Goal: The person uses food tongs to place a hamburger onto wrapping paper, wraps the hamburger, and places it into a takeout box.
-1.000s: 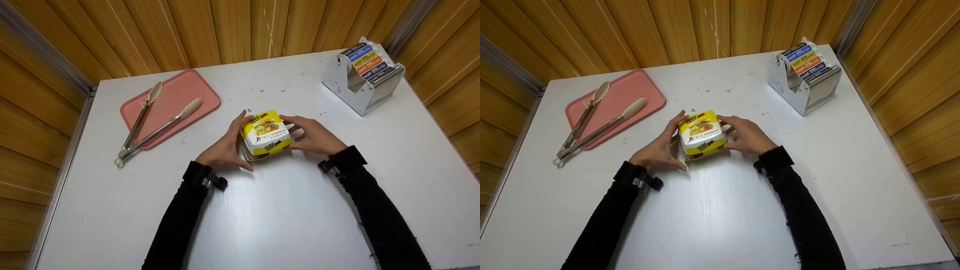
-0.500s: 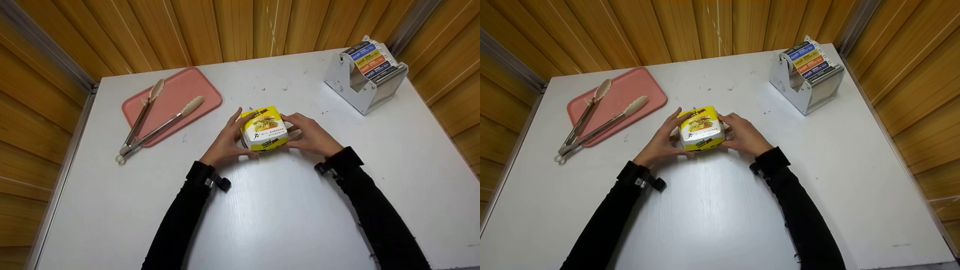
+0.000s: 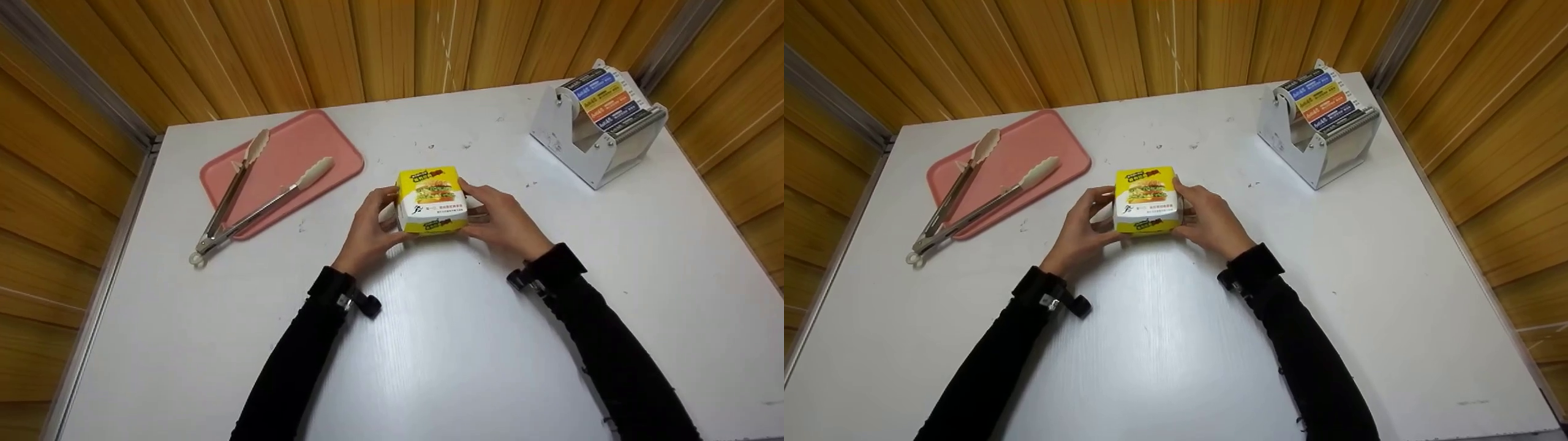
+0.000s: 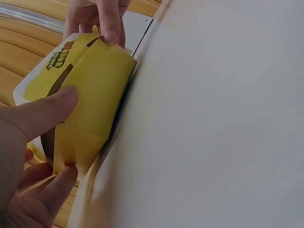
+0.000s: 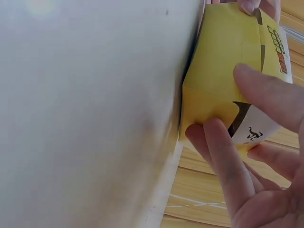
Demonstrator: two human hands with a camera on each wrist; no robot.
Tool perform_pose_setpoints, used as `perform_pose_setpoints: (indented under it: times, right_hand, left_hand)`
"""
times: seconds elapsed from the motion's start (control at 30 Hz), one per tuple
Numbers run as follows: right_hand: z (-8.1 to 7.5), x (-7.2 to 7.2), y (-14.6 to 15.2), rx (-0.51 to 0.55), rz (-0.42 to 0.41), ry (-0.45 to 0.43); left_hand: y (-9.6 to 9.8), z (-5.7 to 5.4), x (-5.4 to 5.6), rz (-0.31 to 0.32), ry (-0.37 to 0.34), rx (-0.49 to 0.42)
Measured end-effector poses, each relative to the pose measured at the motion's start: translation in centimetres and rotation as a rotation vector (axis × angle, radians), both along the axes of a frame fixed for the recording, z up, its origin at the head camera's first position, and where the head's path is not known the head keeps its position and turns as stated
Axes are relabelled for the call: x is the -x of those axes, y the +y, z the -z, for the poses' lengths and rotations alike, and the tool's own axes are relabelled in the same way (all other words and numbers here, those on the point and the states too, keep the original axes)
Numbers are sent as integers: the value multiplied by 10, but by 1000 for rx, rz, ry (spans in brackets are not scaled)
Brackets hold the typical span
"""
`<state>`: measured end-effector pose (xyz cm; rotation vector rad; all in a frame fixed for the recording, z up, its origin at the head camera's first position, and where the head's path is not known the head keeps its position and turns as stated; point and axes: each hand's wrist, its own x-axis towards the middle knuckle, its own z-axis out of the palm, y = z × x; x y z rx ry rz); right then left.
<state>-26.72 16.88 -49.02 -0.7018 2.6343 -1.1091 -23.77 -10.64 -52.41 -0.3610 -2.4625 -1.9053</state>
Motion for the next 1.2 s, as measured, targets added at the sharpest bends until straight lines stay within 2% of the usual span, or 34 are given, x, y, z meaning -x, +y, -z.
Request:
perform_pose_setpoints:
  times: [0.23, 0.37, 0.43, 0.57, 0.87, 1.2]
  right_hand:
    - [0, 0, 0, -9, 18, 16]
    - [0, -1, -1, -46, 19, 37]
    - [0, -2, -2, -67, 20, 61]
    - [0, -2, -3, -76, 21, 86]
    - [1, -1, 1, -46, -15, 132]
    - [0, -3, 2, -24, -68, 102]
  left_hand:
    - [2, 1, 0, 14, 31, 65]
    - [2, 2, 0, 32, 34, 6]
    - [2, 3, 1, 48, 46, 6]
    - [2, 2, 0, 70, 73, 70]
    - [1, 3, 1, 43, 86, 226]
    - [3, 4, -2, 41, 103, 202]
